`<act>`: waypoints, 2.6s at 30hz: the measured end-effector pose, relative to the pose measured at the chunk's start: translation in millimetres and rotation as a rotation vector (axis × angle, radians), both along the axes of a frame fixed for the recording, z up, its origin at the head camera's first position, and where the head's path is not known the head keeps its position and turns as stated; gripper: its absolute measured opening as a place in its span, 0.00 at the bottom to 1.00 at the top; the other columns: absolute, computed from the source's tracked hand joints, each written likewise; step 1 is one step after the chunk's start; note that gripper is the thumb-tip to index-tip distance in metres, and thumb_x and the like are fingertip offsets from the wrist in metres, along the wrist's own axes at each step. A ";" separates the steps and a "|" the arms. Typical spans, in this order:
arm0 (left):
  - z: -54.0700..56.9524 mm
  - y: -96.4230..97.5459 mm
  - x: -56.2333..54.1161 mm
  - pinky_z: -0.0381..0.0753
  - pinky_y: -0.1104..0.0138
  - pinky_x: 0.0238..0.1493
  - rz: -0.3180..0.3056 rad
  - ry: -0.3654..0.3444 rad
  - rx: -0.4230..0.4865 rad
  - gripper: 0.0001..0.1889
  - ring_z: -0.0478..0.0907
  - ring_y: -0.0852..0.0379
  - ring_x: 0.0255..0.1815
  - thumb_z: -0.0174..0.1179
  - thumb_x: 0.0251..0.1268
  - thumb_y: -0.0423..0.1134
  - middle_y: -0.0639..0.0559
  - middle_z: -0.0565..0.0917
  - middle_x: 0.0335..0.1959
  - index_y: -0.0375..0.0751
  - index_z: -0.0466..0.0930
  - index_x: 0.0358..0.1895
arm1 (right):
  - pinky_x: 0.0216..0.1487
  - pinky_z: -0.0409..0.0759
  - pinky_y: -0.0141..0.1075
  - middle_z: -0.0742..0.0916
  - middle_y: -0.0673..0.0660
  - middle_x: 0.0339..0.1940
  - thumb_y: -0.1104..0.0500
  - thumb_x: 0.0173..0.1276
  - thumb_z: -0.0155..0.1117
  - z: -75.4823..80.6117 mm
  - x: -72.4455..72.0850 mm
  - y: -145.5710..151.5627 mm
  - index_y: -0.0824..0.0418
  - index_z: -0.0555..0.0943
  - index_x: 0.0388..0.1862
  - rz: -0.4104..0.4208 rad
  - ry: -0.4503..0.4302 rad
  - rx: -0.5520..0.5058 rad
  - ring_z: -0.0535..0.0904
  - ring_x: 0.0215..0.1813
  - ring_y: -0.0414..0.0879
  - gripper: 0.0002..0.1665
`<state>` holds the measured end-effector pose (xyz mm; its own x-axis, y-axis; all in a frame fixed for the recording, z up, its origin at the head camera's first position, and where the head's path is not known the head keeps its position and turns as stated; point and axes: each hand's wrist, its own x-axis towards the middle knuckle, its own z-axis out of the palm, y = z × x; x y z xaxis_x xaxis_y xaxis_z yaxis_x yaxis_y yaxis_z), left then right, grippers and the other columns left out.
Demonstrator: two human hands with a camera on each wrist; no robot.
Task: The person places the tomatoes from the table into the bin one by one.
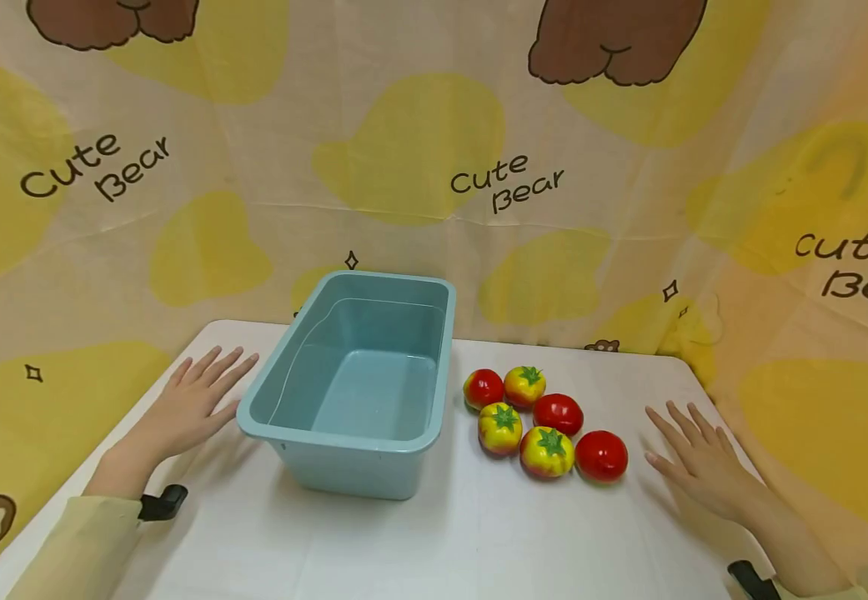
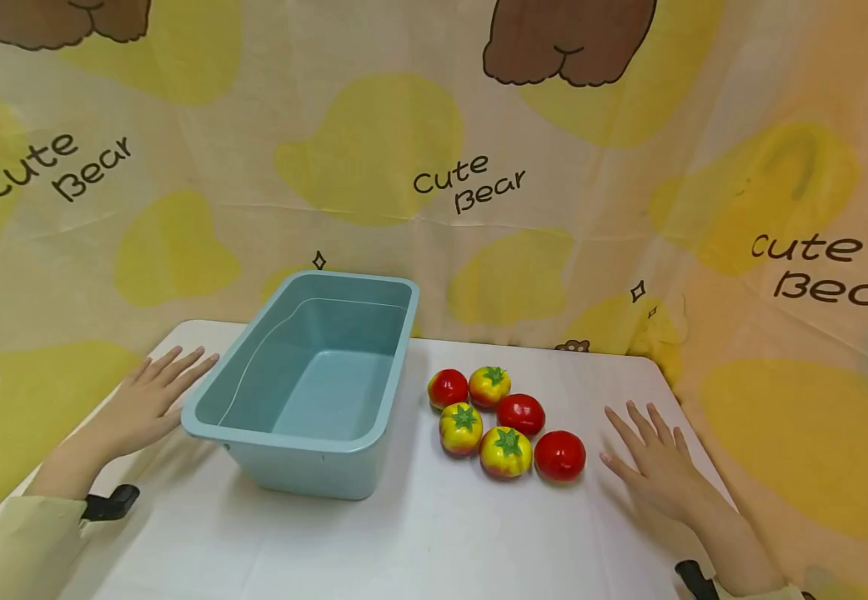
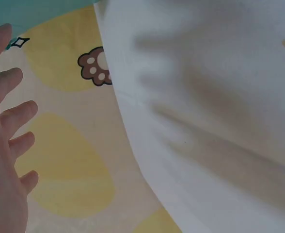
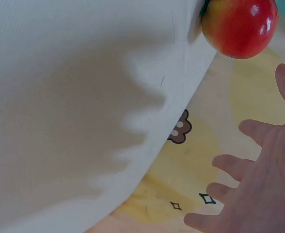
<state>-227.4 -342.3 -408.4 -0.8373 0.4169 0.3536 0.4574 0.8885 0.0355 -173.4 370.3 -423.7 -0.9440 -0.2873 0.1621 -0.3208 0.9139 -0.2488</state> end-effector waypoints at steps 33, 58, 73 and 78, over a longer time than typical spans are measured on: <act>73.9 33.3 49.8 0.53 0.93 0.54 -0.059 -0.046 0.365 0.30 0.60 0.89 0.59 0.71 0.52 0.45 0.57 0.79 0.59 0.59 0.74 0.62 | 0.50 0.73 0.59 0.79 0.63 0.59 0.53 0.53 0.75 -7.4 -5.9 -33.1 0.59 0.68 0.68 0.064 0.231 -0.173 0.74 0.57 0.62 0.44; 82.6 46.2 64.2 0.66 0.84 0.51 -0.051 -0.129 0.314 0.32 0.71 0.77 0.55 0.72 0.48 0.54 0.62 0.81 0.56 0.60 0.76 0.61 | 0.52 0.73 0.18 0.83 0.62 0.55 0.52 0.53 0.75 -20.5 -8.8 -45.1 0.68 0.73 0.62 0.122 0.110 -0.270 0.78 0.54 0.58 0.40; 86.2 48.5 63.1 0.66 0.83 0.51 -0.005 -0.212 0.317 0.32 0.70 0.77 0.57 0.70 0.49 0.57 0.64 0.79 0.57 0.60 0.75 0.61 | 0.41 0.84 0.36 0.82 0.68 0.54 0.53 0.54 0.75 -20.1 -10.3 -42.9 0.71 0.74 0.59 0.120 -0.041 -0.355 0.83 0.45 0.47 0.37; 88.4 49.1 64.3 0.72 0.73 0.53 -0.005 -0.227 0.319 0.32 0.75 0.60 0.59 0.70 0.49 0.57 0.61 0.80 0.57 0.59 0.75 0.61 | 0.41 0.84 0.36 0.82 0.68 0.54 0.54 0.54 0.74 -18.9 -10.5 -42.3 0.71 0.75 0.58 0.116 -0.070 -0.377 0.81 0.44 0.37 0.36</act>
